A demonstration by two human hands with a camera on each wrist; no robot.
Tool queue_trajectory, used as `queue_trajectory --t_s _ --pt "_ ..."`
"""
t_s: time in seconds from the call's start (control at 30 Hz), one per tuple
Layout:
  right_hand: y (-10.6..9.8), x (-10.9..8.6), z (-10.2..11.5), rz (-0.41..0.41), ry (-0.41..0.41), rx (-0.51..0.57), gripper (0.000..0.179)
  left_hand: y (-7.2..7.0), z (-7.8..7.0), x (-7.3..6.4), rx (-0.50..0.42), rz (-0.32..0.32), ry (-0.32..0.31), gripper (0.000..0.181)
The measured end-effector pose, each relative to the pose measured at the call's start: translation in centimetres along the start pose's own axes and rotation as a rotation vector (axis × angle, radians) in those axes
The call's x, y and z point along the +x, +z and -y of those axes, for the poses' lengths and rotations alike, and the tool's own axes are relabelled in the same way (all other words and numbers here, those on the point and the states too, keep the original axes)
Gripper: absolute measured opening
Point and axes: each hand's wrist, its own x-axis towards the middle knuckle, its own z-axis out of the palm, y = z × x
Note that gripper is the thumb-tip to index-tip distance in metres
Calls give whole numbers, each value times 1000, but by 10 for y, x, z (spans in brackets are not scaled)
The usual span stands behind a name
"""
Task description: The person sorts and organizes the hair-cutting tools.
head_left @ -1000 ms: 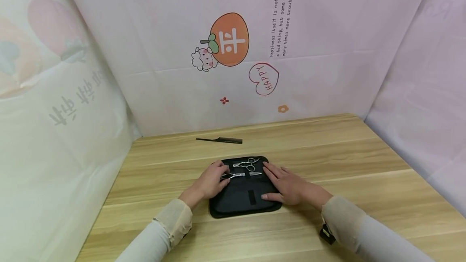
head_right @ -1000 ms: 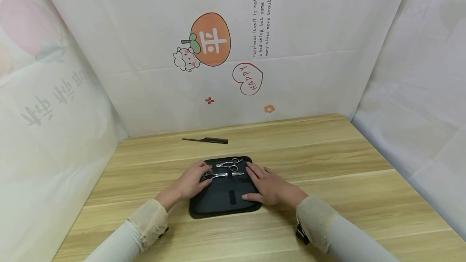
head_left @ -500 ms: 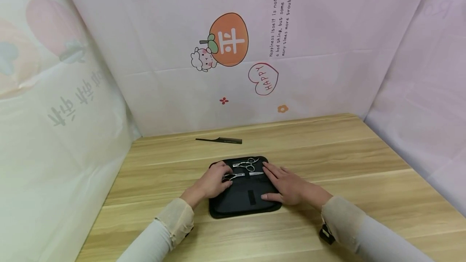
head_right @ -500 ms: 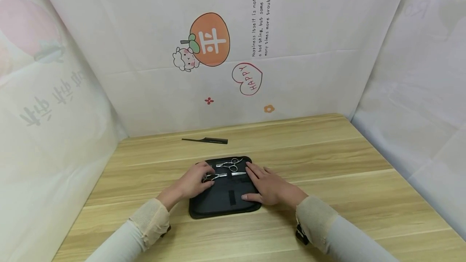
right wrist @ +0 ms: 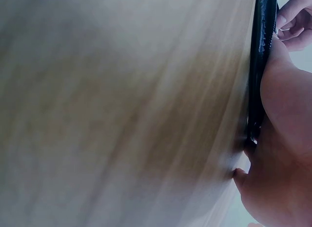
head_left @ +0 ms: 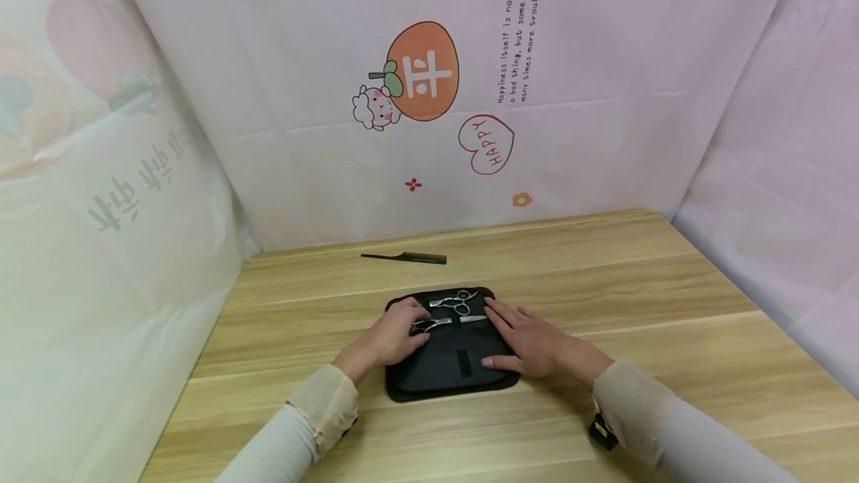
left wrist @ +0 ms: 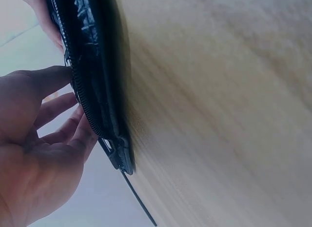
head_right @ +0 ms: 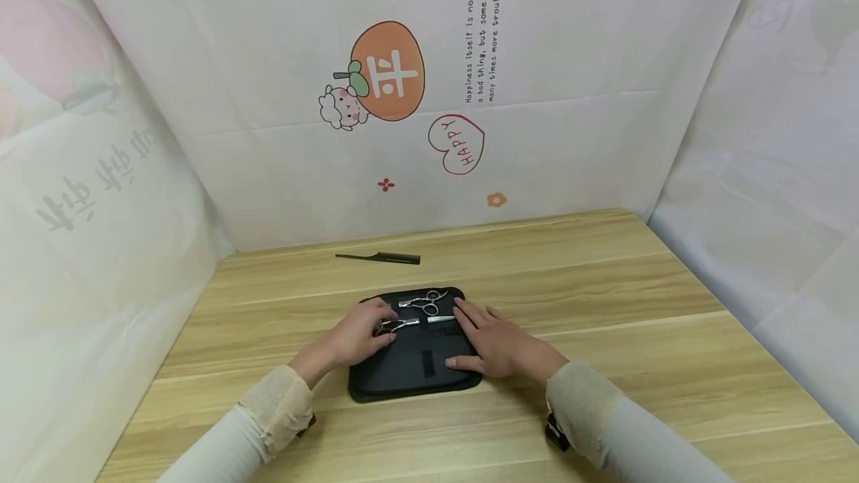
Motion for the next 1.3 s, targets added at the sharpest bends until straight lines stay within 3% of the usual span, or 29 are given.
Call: queue_trajectory --t_s 0.37,0.9,1.3 --pt "10 1 -7 -58 -23 4 98 0 -2 0 4 5 11 29" --pt "6 2 -6 -48 -12 19 96 5 -6 8 28 25 -14 31" --pt "15 4 -12 -57 -5 -3 98 5 -14 10 53 54 -48 32"
